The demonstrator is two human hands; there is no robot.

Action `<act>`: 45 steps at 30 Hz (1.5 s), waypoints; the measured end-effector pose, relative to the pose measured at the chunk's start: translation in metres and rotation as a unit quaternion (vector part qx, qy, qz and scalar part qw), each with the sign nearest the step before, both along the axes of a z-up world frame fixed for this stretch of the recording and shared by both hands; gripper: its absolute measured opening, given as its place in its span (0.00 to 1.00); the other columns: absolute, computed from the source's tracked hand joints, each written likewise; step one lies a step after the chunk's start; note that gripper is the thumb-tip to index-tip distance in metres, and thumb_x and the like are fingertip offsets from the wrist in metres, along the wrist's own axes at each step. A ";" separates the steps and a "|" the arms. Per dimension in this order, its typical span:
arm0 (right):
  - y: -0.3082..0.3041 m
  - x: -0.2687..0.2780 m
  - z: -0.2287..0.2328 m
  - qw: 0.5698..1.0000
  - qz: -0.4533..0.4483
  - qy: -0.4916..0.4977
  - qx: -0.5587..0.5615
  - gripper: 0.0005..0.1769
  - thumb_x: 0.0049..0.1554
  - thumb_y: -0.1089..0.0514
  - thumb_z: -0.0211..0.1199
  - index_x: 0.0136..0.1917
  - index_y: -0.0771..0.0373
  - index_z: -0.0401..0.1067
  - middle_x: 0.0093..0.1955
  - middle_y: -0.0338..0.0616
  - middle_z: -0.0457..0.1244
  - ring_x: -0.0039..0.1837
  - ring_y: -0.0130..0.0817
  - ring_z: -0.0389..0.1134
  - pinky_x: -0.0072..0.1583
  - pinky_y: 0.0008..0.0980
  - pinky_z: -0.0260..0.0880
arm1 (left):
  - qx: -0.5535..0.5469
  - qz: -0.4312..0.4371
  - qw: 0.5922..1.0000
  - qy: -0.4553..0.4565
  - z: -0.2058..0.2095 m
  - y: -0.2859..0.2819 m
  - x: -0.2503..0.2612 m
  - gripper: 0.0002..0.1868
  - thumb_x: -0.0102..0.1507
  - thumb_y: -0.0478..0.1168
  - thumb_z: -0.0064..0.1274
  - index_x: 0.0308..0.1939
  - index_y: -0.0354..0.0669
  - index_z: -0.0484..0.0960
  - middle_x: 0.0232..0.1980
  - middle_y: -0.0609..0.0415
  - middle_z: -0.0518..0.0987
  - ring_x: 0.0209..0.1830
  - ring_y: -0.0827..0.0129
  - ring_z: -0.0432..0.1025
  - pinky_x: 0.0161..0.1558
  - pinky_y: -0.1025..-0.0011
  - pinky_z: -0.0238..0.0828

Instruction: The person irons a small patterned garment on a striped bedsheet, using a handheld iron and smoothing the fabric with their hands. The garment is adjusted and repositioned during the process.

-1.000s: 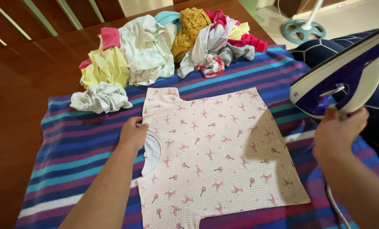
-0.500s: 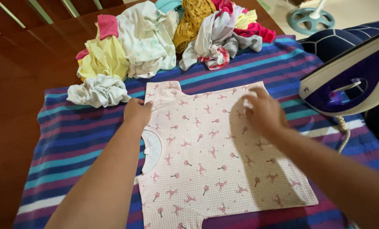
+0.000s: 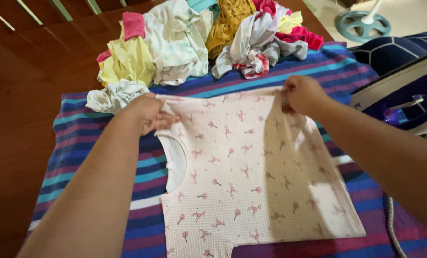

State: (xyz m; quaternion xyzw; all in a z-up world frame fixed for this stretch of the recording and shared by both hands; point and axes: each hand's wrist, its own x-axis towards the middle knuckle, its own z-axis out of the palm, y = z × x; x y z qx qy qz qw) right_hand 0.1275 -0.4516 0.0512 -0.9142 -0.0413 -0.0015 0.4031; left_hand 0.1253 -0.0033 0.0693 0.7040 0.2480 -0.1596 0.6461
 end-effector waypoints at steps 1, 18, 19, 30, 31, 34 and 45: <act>0.001 0.007 0.008 0.996 0.004 -0.083 -0.040 0.04 0.54 0.64 0.62 0.44 0.65 0.73 0.37 0.53 0.68 0.42 0.55 0.73 0.44 0.49 0.71 | 0.015 -0.003 0.999 -0.029 0.013 -0.003 0.000 0.17 0.71 0.38 0.38 0.63 0.39 0.67 0.45 0.42 0.81 0.37 0.57 0.80 0.36 0.64 0.81; -0.005 -0.171 0.092 0.900 -0.061 -0.418 -0.111 0.05 0.63 0.68 0.64 0.48 0.66 0.69 0.47 0.52 0.63 0.53 0.52 0.65 0.54 0.44 0.65 | 0.214 0.077 0.865 -0.448 0.105 -0.051 -0.197 0.09 0.71 0.38 0.44 0.53 0.43 0.75 0.43 0.62 0.72 0.38 0.77 0.63 0.39 0.75 0.62; -0.007 -0.190 0.082 0.913 -0.049 -0.390 -0.110 0.05 0.59 0.68 0.63 0.47 0.66 0.69 0.47 0.53 0.63 0.53 0.54 0.65 0.55 0.46 0.65 | 0.218 0.066 0.875 -0.428 0.088 -0.052 -0.218 0.07 0.69 0.38 0.45 0.48 0.41 0.75 0.40 0.60 0.72 0.38 0.77 0.63 0.40 0.74 0.63; -0.026 -0.288 0.019 0.938 0.061 -0.208 -0.272 0.10 0.45 0.58 0.67 0.43 0.54 0.76 0.49 0.41 0.67 0.54 0.48 0.65 0.57 0.45 0.66 | 0.389 -0.031 0.846 -0.362 -0.045 -0.061 -0.337 0.15 0.56 0.35 0.58 0.48 0.38 0.83 0.48 0.43 0.83 0.52 0.53 0.77 0.53 0.60 0.71; -0.029 -0.290 0.020 0.924 0.069 -0.253 -0.279 0.10 0.43 0.59 0.65 0.41 0.55 0.75 0.50 0.41 0.67 0.55 0.49 0.65 0.57 0.47 0.65 | 0.406 -0.043 0.834 -0.370 -0.047 -0.058 -0.341 0.14 0.56 0.35 0.58 0.47 0.39 0.83 0.49 0.43 0.83 0.53 0.52 0.77 0.54 0.59 0.71; -0.042 -0.292 0.026 0.924 0.129 -0.264 -0.246 0.17 0.39 0.59 0.64 0.45 0.54 0.74 0.49 0.38 0.67 0.58 0.46 0.65 0.57 0.49 0.63 | 0.457 -0.084 0.791 -0.397 -0.045 -0.049 -0.351 0.13 0.55 0.37 0.59 0.43 0.40 0.83 0.50 0.43 0.83 0.55 0.47 0.76 0.54 0.55 0.72; -0.049 -0.286 0.017 0.922 0.183 0.024 -0.340 0.19 0.46 0.61 0.62 0.52 0.46 0.73 0.53 0.33 0.65 0.62 0.42 0.63 0.62 0.47 0.65 | 0.533 -0.046 0.781 -0.322 -0.016 -0.063 -0.359 0.13 0.56 0.39 0.60 0.42 0.41 0.79 0.46 0.46 0.79 0.53 0.49 0.74 0.57 0.54 0.69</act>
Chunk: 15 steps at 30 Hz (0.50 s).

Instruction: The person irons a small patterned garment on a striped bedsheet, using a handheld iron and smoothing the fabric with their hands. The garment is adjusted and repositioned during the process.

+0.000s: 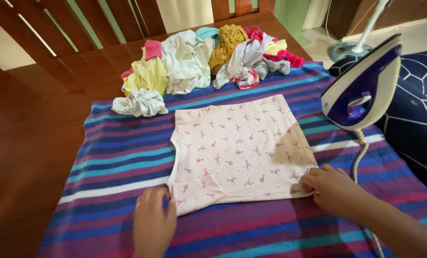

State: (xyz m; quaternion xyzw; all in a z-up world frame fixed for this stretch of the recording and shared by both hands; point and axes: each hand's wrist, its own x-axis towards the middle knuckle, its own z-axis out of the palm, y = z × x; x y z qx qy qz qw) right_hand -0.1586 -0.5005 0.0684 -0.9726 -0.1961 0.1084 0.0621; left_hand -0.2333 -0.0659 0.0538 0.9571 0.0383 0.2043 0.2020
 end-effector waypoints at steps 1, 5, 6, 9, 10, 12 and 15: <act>0.001 0.002 -0.002 1.000 0.000 -0.005 -0.005 0.19 0.46 0.60 0.62 0.52 0.46 0.73 0.52 0.33 0.65 0.62 0.43 0.64 0.62 0.48 0.65 | -0.006 -0.040 0.999 -0.031 0.003 -0.009 0.008 0.16 0.55 0.39 0.59 0.45 0.40 0.78 0.49 0.43 0.79 0.55 0.46 0.73 0.58 0.53 0.67; 0.003 0.006 -0.007 0.999 -0.024 0.007 -0.023 0.17 0.47 0.59 0.63 0.51 0.45 0.73 0.53 0.34 0.65 0.62 0.45 0.63 0.61 0.52 0.65 | 0.025 -0.252 0.964 -0.077 0.013 -0.040 0.050 0.27 0.52 0.40 0.57 0.55 0.34 0.76 0.56 0.35 0.77 0.59 0.40 0.69 0.60 0.49 0.62; 0.004 0.007 -0.007 1.000 -0.022 -0.001 -0.020 0.17 0.47 0.58 0.63 0.52 0.45 0.73 0.53 0.36 0.65 0.61 0.46 0.63 0.60 0.53 0.64 | 0.055 -0.257 0.963 -0.052 0.015 -0.043 0.055 0.31 0.50 0.39 0.57 0.57 0.34 0.76 0.57 0.33 0.76 0.59 0.38 0.69 0.60 0.48 0.62; 0.001 0.005 -0.006 1.000 -0.022 -0.002 -0.003 0.16 0.47 0.58 0.62 0.50 0.45 0.74 0.53 0.35 0.65 0.61 0.46 0.63 0.60 0.52 0.64 | 0.136 -0.254 0.956 0.053 0.026 -0.047 0.070 0.35 0.46 0.38 0.55 0.60 0.38 0.76 0.58 0.34 0.76 0.58 0.39 0.69 0.60 0.48 0.64; 0.001 0.004 -0.006 1.000 -0.025 0.002 0.007 0.15 0.48 0.59 0.61 0.49 0.45 0.74 0.53 0.33 0.66 0.61 0.45 0.64 0.60 0.52 0.65 | 0.159 -0.240 0.951 0.110 0.029 -0.047 0.072 0.32 0.48 0.38 0.54 0.59 0.42 0.77 0.57 0.38 0.77 0.58 0.43 0.70 0.60 0.50 0.64; 0.001 0.003 -0.004 1.000 -0.024 0.018 0.000 0.14 0.47 0.59 0.62 0.48 0.46 0.74 0.54 0.34 0.65 0.63 0.45 0.62 0.61 0.51 0.64 | 0.185 -0.218 0.938 0.195 0.037 -0.046 0.076 0.28 0.51 0.38 0.52 0.57 0.48 0.78 0.55 0.44 0.79 0.58 0.48 0.71 0.61 0.54 0.66; 0.003 0.001 0.001 0.999 -0.029 0.019 -0.006 0.14 0.48 0.59 0.62 0.48 0.47 0.73 0.53 0.34 0.64 0.63 0.45 0.62 0.62 0.50 0.63 | 0.187 -0.204 0.932 0.234 0.038 -0.042 0.071 0.21 0.54 0.40 0.53 0.52 0.51 0.81 0.50 0.47 0.81 0.57 0.52 0.73 0.61 0.56 0.68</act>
